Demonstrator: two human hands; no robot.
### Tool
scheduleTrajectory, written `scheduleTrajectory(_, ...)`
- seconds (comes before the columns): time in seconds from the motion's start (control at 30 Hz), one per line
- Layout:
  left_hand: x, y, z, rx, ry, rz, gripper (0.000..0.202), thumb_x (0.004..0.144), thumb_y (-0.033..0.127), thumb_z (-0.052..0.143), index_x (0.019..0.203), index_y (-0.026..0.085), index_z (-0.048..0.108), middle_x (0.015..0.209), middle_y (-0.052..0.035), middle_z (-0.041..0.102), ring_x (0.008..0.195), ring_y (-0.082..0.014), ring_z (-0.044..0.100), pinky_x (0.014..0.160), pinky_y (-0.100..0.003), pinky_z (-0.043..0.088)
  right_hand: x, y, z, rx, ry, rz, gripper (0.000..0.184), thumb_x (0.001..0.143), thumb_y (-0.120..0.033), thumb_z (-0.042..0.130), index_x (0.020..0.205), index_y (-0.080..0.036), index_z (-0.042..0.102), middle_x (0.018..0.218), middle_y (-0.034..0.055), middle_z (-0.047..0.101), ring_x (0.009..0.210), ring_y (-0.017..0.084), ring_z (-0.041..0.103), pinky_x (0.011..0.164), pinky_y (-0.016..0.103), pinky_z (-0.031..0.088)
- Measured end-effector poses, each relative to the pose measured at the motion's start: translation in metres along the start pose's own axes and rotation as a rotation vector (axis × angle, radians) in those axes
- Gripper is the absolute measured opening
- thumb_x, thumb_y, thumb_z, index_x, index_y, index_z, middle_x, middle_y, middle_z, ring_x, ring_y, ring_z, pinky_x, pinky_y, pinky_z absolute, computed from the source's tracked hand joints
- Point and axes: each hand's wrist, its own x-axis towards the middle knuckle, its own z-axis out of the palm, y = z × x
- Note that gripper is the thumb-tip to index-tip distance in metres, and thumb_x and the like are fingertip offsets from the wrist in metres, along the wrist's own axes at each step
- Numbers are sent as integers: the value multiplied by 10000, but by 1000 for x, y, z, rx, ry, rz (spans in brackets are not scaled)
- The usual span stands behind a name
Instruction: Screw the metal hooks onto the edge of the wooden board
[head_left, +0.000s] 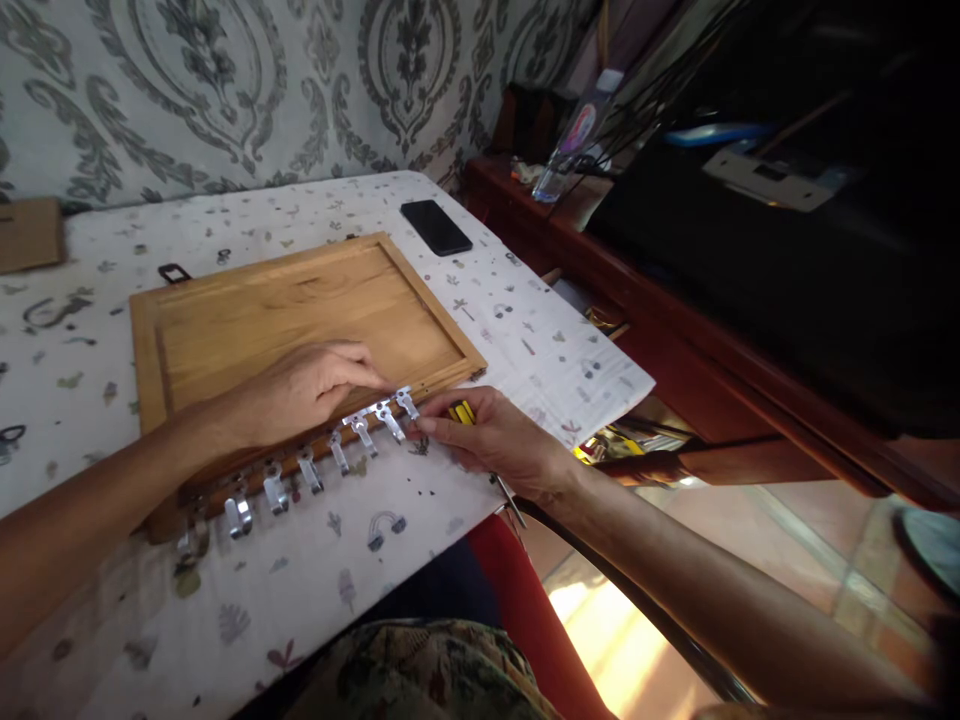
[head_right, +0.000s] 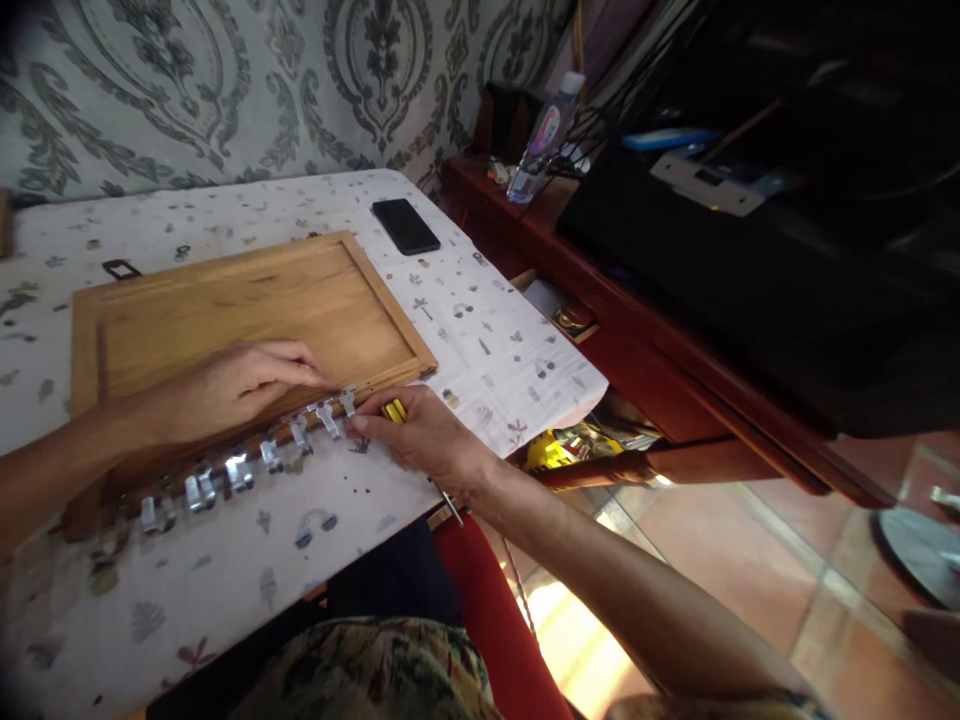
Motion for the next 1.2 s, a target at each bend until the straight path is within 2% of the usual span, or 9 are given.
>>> scheduleTrajectory(0.2,-1,-3,1,56,14,56,551,849,-29,414,1101,239,823,1007,-40,753,892,-154,692,811,-275,517,0,0,0,-2,-14,-4,265,695,-352,914,774,-180,728,734,-9,768,392,9,336,370,202,176)
scheduleTrajectory(0.4,-1,-1,-2,61,-20,63,487,924,22,454,1131,262,824,1039,-49,761,931,-176,690,823,-296,521,0,1,-1,7,-15,-9,313,654,-391,928,770,-177,732,725,-11,767,387,7,332,364,196,183)
scheduleTrajectory(0.73,-1,0,0,111,-42,70,390,997,105,493,1106,265,833,1030,-42,745,899,-155,677,768,-267,476,0,0,-2,-26,-30,-1,236,722,-337,895,767,-172,732,653,-36,707,385,5,311,352,190,165)
scheduleTrajectory(0.97,1,1,0,156,-59,87,483,931,-1,462,1067,265,841,1016,-34,723,884,-148,652,762,-260,451,0,1,-3,-54,-34,-3,289,698,-409,908,764,-177,749,647,-32,692,391,3,304,352,184,154)
scheduleTrajectory(1.2,1,0,2,176,-55,92,459,931,-1,486,1046,269,840,1009,-32,712,888,-155,643,753,-270,436,-1,1,-4,-48,-28,14,271,711,-381,910,775,-167,757,670,-15,717,398,4,295,358,188,139)
